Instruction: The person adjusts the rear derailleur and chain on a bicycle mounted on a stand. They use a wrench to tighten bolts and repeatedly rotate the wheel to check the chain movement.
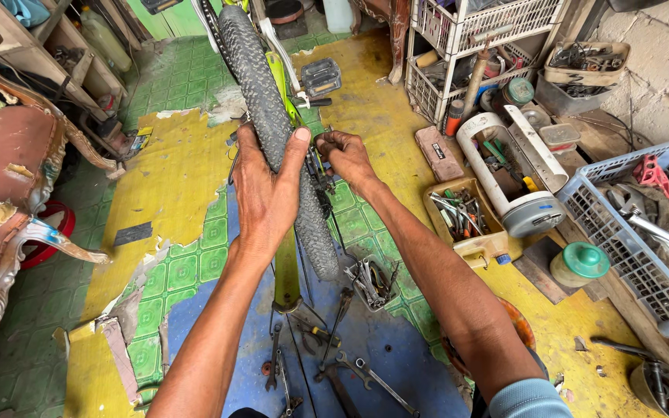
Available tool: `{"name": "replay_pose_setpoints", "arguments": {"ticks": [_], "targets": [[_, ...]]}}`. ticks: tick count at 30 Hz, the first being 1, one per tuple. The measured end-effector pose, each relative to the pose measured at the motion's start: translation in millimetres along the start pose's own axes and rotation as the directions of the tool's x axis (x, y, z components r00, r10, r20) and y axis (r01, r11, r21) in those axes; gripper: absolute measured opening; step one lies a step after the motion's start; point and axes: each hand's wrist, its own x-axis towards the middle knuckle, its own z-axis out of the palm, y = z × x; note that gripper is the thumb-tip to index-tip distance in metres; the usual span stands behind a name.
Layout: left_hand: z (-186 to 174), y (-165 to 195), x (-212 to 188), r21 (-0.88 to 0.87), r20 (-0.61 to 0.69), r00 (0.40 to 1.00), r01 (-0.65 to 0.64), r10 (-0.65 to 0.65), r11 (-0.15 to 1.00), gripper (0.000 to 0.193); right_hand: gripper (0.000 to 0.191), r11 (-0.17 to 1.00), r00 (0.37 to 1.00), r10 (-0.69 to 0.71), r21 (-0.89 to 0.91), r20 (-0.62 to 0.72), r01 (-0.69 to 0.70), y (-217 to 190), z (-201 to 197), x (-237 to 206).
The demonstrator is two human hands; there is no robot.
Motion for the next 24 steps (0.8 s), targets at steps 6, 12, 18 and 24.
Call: {"name": "replay_pose_setpoints", "arguments": {"ticks": [6, 12, 18, 24], "targets": [[-3, -4, 2, 0.021, 0.012, 0.998, 0.053, -0.054, 0.998, 0.05, 0.023, 0.998, 0.998, 0.056, 0.028, 0.039, -0.057, -7, 0, 3], [0, -13, 7, -0.047, -0.077, 0.996, 0.035, -0.039, 0.998, 0.045, 0.021, 0.996, 1.0, -0.013, 0.085, 0.0, 0.013, -6, 2, 0], [-26, -20, 18, -0.095, -0.16, 0.98, 0.106, -0.12, 0.99, 0.042, 0.019, 0.972, 0.974, -0.225, 0.072, -0.008, 0.225, -15, 11, -2], [-27, -20, 10, -0.077, -0.112, 0.988, 0.095, -0.104, 0.992, 0.045, 0.016, 0.991, 0.989, 0.133, -0.026, -0.071, -0.135, -29, 0, -12]]}}
